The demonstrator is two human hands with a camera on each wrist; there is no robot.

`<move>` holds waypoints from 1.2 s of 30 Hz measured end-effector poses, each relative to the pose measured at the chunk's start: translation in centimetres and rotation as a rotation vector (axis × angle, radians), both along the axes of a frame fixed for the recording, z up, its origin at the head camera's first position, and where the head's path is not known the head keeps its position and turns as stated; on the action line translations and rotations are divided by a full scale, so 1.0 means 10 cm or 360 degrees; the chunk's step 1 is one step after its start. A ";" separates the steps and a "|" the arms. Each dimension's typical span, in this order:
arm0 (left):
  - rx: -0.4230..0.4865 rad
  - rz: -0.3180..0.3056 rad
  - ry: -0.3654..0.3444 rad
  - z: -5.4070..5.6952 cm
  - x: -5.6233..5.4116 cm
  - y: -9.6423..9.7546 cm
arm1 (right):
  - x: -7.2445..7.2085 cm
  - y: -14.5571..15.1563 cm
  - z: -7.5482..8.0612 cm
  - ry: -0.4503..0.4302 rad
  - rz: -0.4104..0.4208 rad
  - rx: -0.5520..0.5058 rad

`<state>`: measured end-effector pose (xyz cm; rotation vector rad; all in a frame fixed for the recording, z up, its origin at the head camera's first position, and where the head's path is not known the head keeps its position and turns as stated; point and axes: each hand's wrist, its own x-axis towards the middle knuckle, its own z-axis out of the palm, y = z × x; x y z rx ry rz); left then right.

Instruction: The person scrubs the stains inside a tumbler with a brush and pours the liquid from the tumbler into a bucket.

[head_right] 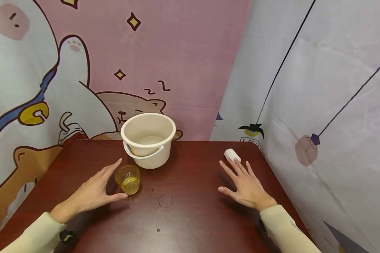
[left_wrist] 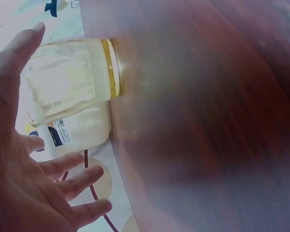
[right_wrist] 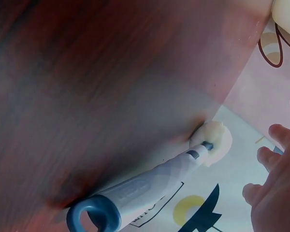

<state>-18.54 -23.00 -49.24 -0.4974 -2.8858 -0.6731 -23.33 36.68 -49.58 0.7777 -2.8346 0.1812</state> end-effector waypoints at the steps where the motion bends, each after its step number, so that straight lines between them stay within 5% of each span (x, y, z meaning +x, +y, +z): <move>1: 0.0012 0.0001 -0.0005 0.00 0.00 0.01 | 0.00 0.01 0.00 -0.0004 -0.0007 0.0001; 22: 0.0298 -0.0108 0.0058 -0.13 -0.08 0.21 | -0.05 0.15 0.01 -0.0022 -0.0181 0.0005; 36: 0.0413 0.0004 0.0036 -0.17 -0.09 0.27 | -0.08 0.15 0.01 -0.0091 -0.0386 -0.0008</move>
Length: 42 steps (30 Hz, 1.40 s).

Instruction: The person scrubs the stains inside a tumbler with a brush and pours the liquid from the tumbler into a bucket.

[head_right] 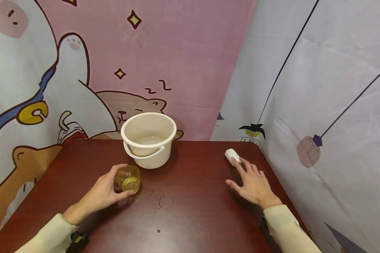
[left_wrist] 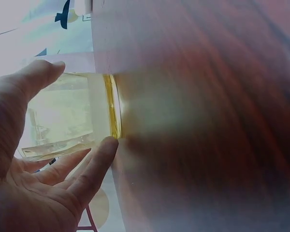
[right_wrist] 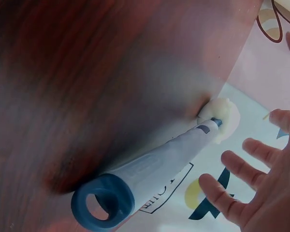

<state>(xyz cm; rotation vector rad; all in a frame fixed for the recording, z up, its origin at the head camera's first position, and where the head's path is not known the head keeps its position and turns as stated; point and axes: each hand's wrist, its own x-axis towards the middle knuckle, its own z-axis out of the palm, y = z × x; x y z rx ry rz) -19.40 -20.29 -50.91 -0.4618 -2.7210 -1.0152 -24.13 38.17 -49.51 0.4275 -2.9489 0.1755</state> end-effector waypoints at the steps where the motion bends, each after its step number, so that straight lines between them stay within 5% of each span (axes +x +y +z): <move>1: 0.0008 0.0003 -0.0003 0.00 0.00 0.00 | 0.00 0.00 0.00 -0.0008 -0.0013 0.0005; 11: 0.0007 0.0018 0.0064 -0.02 -0.01 0.02 | -0.03 0.05 -0.04 -0.0017 -0.0091 0.0024; 29: 0.0026 0.0033 0.0023 0.02 -0.01 0.04 | -0.08 0.07 -0.13 -0.0058 -0.0286 0.0002; 42: 0.0034 0.0031 0.0000 0.03 0.00 0.08 | -0.06 0.06 -0.11 -0.0014 -0.0308 -0.0019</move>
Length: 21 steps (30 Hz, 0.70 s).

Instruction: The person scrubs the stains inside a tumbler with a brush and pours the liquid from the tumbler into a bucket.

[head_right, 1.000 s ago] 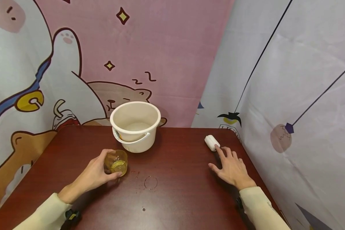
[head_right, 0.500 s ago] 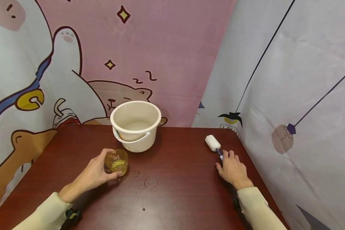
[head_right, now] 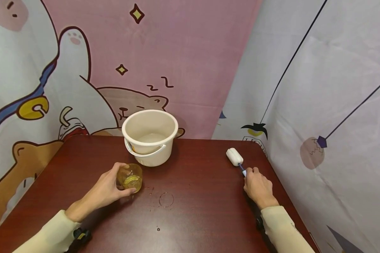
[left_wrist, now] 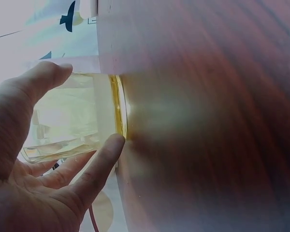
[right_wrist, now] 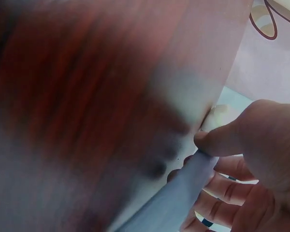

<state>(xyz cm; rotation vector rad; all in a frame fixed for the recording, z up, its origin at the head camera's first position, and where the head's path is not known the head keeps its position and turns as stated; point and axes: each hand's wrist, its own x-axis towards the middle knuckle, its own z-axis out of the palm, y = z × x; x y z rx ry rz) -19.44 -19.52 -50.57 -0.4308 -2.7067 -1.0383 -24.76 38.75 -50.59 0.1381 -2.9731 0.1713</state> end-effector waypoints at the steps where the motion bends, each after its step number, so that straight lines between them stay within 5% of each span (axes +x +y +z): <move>1: 0.0002 0.0000 0.0000 0.00 0.00 0.01 | 0.00 0.00 0.00 0.0000 -0.0004 -0.0002; 21: 0.0032 -0.0064 -0.0008 0.00 0.00 0.08 | -0.01 0.03 0.07 0.0110 -0.0090 -0.0113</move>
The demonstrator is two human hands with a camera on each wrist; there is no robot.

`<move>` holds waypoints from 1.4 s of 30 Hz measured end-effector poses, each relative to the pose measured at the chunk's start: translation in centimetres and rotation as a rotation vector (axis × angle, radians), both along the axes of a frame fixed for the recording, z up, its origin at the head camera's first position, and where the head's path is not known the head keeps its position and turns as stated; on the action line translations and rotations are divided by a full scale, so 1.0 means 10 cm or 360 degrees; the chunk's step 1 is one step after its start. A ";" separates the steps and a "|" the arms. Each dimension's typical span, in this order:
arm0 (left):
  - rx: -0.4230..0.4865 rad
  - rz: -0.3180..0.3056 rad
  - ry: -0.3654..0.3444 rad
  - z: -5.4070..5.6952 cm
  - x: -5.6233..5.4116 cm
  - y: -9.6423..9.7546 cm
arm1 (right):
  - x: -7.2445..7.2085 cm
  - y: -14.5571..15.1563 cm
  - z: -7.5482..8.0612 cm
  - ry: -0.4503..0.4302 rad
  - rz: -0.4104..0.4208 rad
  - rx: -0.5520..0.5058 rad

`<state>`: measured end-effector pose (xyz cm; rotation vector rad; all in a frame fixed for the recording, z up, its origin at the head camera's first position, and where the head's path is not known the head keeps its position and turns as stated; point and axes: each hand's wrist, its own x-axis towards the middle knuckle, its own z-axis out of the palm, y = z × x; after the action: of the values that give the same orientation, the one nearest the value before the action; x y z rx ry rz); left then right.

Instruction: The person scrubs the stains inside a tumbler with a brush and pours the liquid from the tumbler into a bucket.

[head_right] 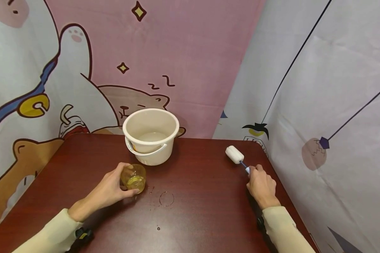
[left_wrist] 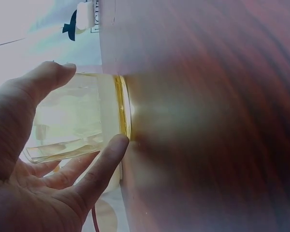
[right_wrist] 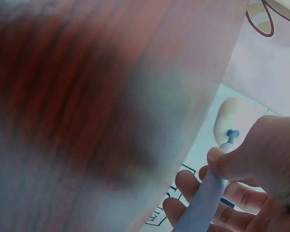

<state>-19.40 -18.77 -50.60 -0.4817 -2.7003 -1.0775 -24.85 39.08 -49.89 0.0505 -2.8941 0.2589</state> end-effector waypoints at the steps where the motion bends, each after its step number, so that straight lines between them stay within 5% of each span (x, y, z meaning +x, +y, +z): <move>1: 0.0000 -0.0002 -0.0003 0.00 0.00 0.01 | 0.00 0.00 0.01 0.0011 0.0001 -0.0004; 14: 0.0011 -0.0067 -0.0032 0.01 0.03 0.14 | 0.06 -0.10 0.09 0.0280 0.0079 -0.0080; 42: 0.0006 -0.0186 -0.0082 0.01 0.05 0.49 | 0.08 -0.61 0.23 0.0869 0.0564 -0.0053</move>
<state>-18.92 -13.89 -50.50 -0.6268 -2.7440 -1.1391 -24.07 32.93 -47.59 0.5420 -2.3213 0.2982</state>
